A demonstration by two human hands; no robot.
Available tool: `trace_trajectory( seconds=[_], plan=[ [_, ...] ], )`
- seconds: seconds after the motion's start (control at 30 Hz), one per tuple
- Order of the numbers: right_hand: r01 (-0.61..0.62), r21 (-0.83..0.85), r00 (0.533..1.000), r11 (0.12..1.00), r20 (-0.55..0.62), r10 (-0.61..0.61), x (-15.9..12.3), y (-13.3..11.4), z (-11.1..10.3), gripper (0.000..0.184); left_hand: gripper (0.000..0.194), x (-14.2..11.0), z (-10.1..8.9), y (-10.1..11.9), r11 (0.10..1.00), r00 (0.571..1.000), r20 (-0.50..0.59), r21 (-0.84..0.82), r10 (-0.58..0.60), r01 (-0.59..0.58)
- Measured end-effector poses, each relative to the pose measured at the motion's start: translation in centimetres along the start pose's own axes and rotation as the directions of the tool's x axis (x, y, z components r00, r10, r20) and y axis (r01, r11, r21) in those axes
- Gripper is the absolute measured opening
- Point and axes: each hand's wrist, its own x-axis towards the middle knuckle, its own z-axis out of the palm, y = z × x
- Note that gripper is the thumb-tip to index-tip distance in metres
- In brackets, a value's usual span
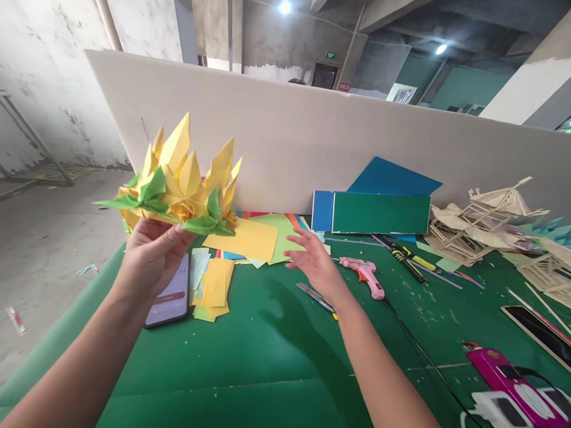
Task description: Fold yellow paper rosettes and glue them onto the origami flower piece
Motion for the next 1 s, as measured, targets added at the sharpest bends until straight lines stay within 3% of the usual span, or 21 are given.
trace_trajectory(
  seconds=[0.07, 0.13, 0.27, 0.33, 0.43, 0.53, 0.7, 0.8, 0.9, 1.0],
  plan=[
    [-0.006, 0.154, 0.990, 0.988, 0.139, -0.016, 2.4, -1.7, 2.6, 0.076, 0.030, -0.8, -0.8, -0.6, 0.999, 0.999, -0.005, 0.005, -0.044, 0.044],
    [-0.080, 0.201, 0.960, 0.976, 0.279, 0.021, 4.5, -3.1, 5.0, 0.091, 0.032, -1.4, -1.7, -1.0, 0.996, 0.996, -0.018, 0.013, -0.091, 0.091],
    [-0.143, 0.236, 0.895, 0.961, 0.446, 0.024, 7.4, -4.3, 8.8, 0.091, 0.030, -1.6, -3.3, -0.7, 0.981, 0.983, -0.041, 0.080, -0.176, 0.179],
    [-0.108, 0.265, 0.907, 0.958, 0.420, -0.014, 8.4, -4.5, 10.1, 0.087, 0.029, -1.2, -4.1, -0.2, 0.972, 0.976, -0.079, 0.106, -0.203, 0.210],
    [0.049, 0.252, 0.925, 0.966, 0.355, -0.140, 10.1, -5.1, 11.4, 0.079, 0.021, -0.1, -5.4, 0.9, 0.966, 0.964, -0.186, 0.145, -0.188, 0.216],
    [0.234, 0.201, 0.902, 0.951, 0.321, -0.290, 12.0, -6.3, 12.6, 0.070, 0.019, 1.6, -6.1, 2.3, 0.964, 0.939, -0.329, 0.205, -0.096, 0.170],
    [0.461, 0.101, 0.850, 0.881, 0.234, -0.472, 15.9, -7.3, 15.7, 0.064, 0.026, 5.4, -5.4, 4.2, 0.941, 0.909, -0.413, 0.281, -0.059, 0.189],
    [0.483, 0.034, 0.852, 0.875, 0.215, -0.478, 18.0, -5.8, 17.3, 0.062, 0.042, 6.5, -5.8, 3.7, 0.895, 0.792, -0.608, 0.379, 0.049, 0.236],
    [0.417, -0.106, 0.885, 0.903, 0.272, -0.377, 18.4, -3.7, 17.2, 0.060, 0.065, 6.0, -7.6, 2.1, 0.855, 0.707, -0.701, 0.418, 0.089, 0.307],
    [0.357, -0.119, 0.908, 0.926, 0.277, -0.314, 16.8, -1.9, 15.3, 0.058, 0.065, 4.8, -9.4, 0.4, 0.822, 0.695, -0.716, 0.436, 0.069, 0.366]
  ],
)
